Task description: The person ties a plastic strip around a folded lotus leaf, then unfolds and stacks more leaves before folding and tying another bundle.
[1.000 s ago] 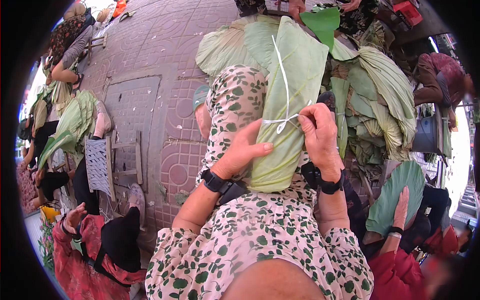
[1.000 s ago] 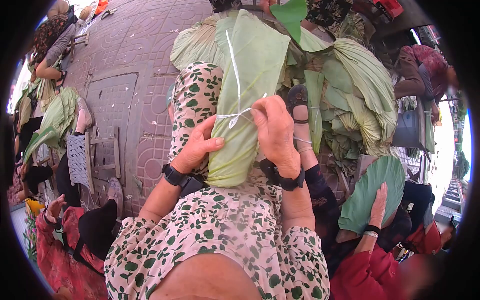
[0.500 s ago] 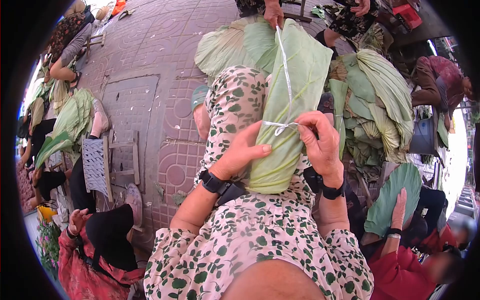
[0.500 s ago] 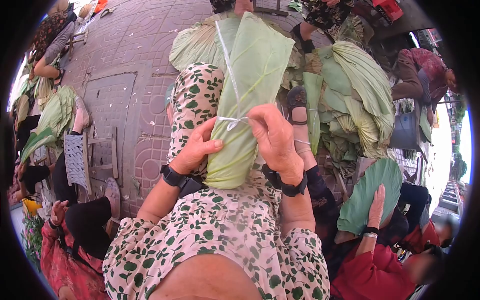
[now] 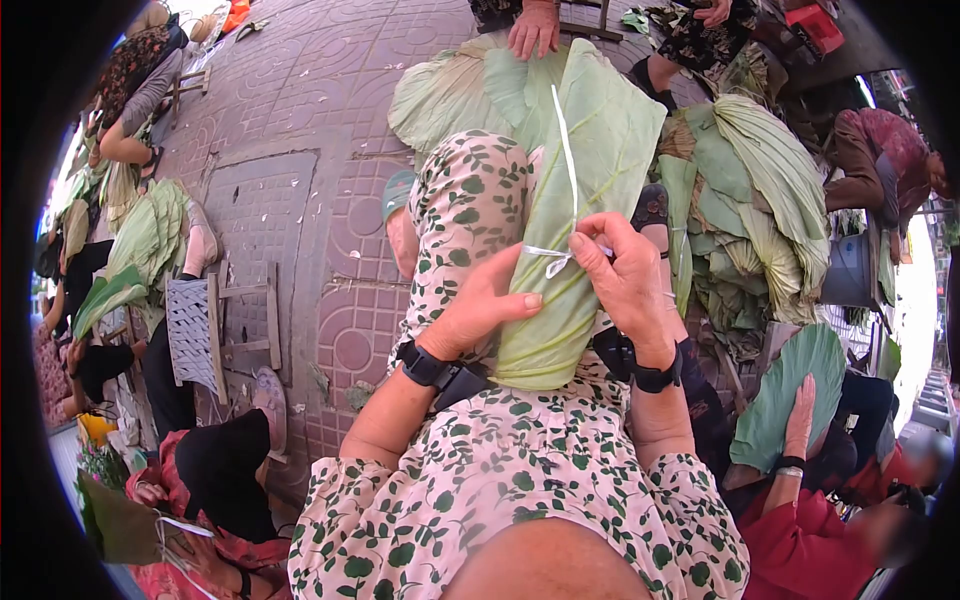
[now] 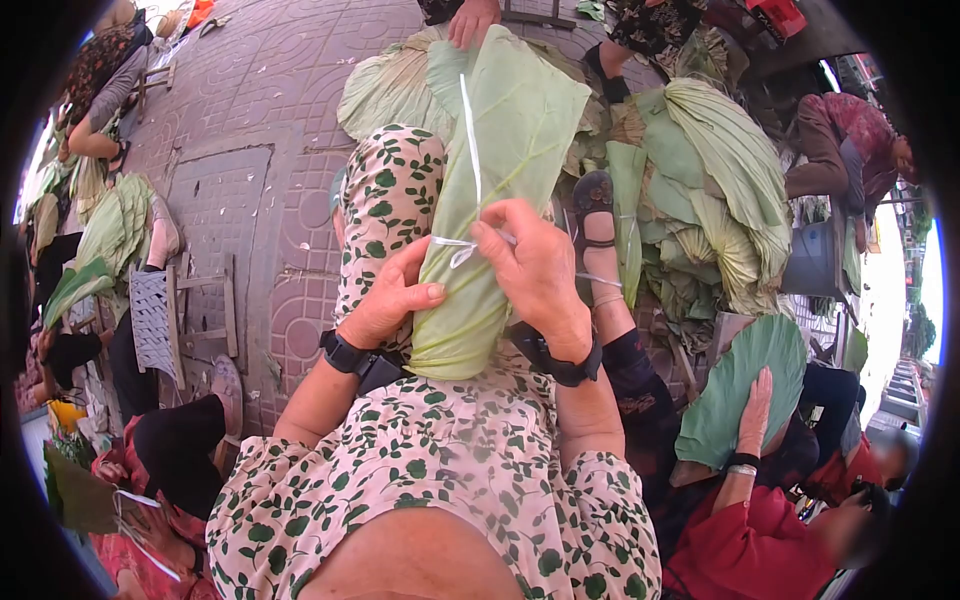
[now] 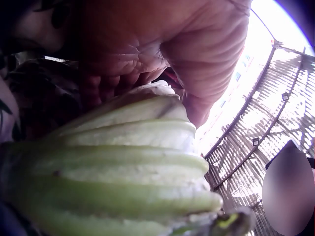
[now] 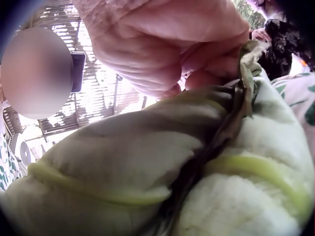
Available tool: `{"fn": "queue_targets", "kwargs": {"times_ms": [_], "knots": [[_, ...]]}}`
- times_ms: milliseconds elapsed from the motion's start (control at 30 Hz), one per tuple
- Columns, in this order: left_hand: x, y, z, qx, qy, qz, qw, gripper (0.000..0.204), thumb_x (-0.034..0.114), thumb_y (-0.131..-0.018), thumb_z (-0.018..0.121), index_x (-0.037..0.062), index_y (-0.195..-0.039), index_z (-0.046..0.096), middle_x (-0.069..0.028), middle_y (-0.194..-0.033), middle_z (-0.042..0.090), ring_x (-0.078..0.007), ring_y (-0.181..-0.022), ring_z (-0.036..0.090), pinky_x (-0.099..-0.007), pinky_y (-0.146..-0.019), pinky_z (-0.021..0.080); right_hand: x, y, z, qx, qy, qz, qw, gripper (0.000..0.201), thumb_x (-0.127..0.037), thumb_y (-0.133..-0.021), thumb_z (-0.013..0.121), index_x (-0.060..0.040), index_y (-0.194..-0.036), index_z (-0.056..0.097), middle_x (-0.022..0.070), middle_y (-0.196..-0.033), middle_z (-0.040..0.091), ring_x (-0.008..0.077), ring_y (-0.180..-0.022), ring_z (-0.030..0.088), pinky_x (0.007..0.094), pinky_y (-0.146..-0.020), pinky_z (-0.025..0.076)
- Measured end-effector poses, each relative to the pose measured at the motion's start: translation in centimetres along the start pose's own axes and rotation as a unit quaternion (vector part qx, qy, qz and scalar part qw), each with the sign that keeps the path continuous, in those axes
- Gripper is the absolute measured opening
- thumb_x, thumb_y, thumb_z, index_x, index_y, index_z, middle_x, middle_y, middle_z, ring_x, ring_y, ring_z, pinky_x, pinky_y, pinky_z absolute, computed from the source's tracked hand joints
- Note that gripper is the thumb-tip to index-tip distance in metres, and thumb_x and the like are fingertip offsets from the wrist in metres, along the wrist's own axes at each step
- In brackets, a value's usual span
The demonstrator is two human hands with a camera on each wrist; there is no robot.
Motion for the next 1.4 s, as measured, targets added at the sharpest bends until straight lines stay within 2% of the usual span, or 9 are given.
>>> {"fn": "queue_targets", "kwargs": {"times_ms": [767, 867, 933, 1067, 1133, 1167, 1233, 1300, 1400], "knots": [[-0.2, 0.2, -0.1, 0.022, 0.0, -0.021, 1.0, 0.065, 0.018, -0.075, 0.067, -0.002, -0.131, 0.04, -0.008, -0.122, 0.05, -0.0149, -0.11, 0.047, -0.0295, -0.095, 0.038, 0.1, 0.4, 0.8, -0.015, 0.058, -0.048, 0.997, 0.016, -0.021, -0.081, 0.062, -0.0065, -0.087, 0.058, 0.0122, -0.072, 0.062, 0.0296, -0.066, 0.062, 0.0374, -0.06, 0.047], [0.1, 0.2, 0.1, 0.033, -0.011, -0.021, 0.999, 0.066, 0.024, -0.072, 0.071, -0.0006, -0.126, 0.043, -0.0064, -0.115, 0.055, -0.013, -0.103, 0.053, -0.0268, -0.091, 0.042, 0.4, 0.6, 1.1, 0.019, 0.019, -0.02, 0.999, 0.013, -0.017, -0.08, 0.062, -0.0061, -0.087, 0.059, 0.0124, -0.07, 0.062, 0.0251, -0.063, 0.062, 0.034, -0.058, 0.046], [0.2, 0.1, 0.2, 0.031, -0.013, -0.022, 0.999, 0.066, 0.024, -0.072, 0.071, -0.0008, -0.126, 0.043, -0.0065, -0.115, 0.055, -0.013, -0.103, 0.053, -0.0268, -0.091, 0.042, 0.8, 0.6, 1.3, 0.076, -0.024, -0.023, 0.997, 0.011, -0.012, -0.08, 0.061, -0.0043, -0.087, 0.059, 0.0083, -0.066, 0.059, 0.0158, -0.057, 0.057, 0.0287, -0.054, 0.044], [0.0, 0.0, 0.1, 0.032, -0.02, -0.02, 0.999, 0.067, 0.024, -0.072, 0.071, -0.0016, -0.126, 0.042, -0.007, -0.115, 0.055, -0.0132, -0.103, 0.054, -0.0271, -0.092, 0.041, 1.8, 0.5, 1.2, 0.117, -0.092, -0.013, 0.989, 0.008, -0.009, -0.082, 0.06, -0.0021, -0.085, 0.059, 0.0014, -0.065, 0.056, 0.0078, -0.055, 0.05, 0.0232, -0.052, 0.042], [-0.1, -0.1, 0.0, 0.024, -0.02, -0.017, 0.999, 0.066, 0.022, -0.073, 0.069, -0.0019, -0.128, 0.041, -0.0076, -0.118, 0.054, -0.0138, -0.106, 0.052, -0.0278, -0.093, 0.04, 2.8, 0.4, 1.1, 0.117, -0.289, 0.043, 0.949, 0.006, -0.007, -0.084, 0.058, -0.0017, -0.084, 0.058, -0.004, -0.065, 0.051, 0.0034, -0.054, 0.043, 0.0199, -0.049, 0.037], [0.0, -0.1, 0.0, 0.016, -0.021, -0.014, 1.0, 0.066, 0.02, -0.075, 0.067, -0.0022, -0.13, 0.041, -0.0083, -0.121, 0.053, -0.0143, -0.108, 0.05, -0.0286, -0.094, 0.039, 2.7, 0.4, 0.8, 0.116, -0.289, 0.044, 0.949, 0.006, -0.007, -0.084, 0.058, -0.0017, -0.084, 0.058, -0.004, -0.065, 0.051, 0.0034, -0.054, 0.043, 0.0199, -0.049, 0.037], [0.0, -0.2, 0.1, 0.016, -0.02, -0.012, 1.0, 0.066, 0.02, -0.075, 0.068, -0.0024, -0.131, 0.04, -0.0085, -0.121, 0.053, -0.0144, -0.109, 0.05, -0.0287, -0.094, 0.039, 2.6, 0.5, 0.4, 0.106, -0.43, 0.058, 0.894, 0.003, -0.006, -0.085, 0.057, -0.0032, -0.085, 0.056, -0.0058, -0.065, 0.049, 0.002, -0.053, 0.04, 0.0186, -0.047, 0.032], [0.0, -0.2, 0.1, 0.016, -0.019, -0.01, 1.0, 0.067, 0.021, -0.075, 0.068, -0.0026, -0.131, 0.04, -0.0086, -0.122, 0.052, -0.0144, -0.109, 0.05, -0.0288, -0.095, 0.039, 2.6, 0.2, 0.1, 0.111, -0.441, 0.05, 0.889, 0.004, -0.007, -0.085, 0.056, -0.004, -0.085, 0.054, -0.0066, -0.06, 0.042, 0.0025, -0.05, 0.036, 0.0195, -0.044, 0.029], [0.0, -0.2, 0.0, 0.014, -0.023, -0.022, 0.999, 0.069, 0.021, -0.075, 0.068, -0.0035, -0.132, 0.038, -0.0093, -0.124, 0.051, -0.0149, -0.111, 0.049, -0.0292, -0.096, 0.038, 4.2, -0.6, -1.8, 0.129, -0.6, 0.012, 0.789, 0.007, -0.01, -0.087, 0.05, -0.0045, -0.082, 0.051, -0.0051, -0.054, 0.034, 0.0061, -0.045, 0.033, 0.0209, -0.042, 0.027]]}}
Point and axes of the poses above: each hand's wrist, its own y-axis away from the middle knuckle, its own z-axis out of the palm, x = y × z, the point moved 1 cm from there along -y, towards the middle knuckle
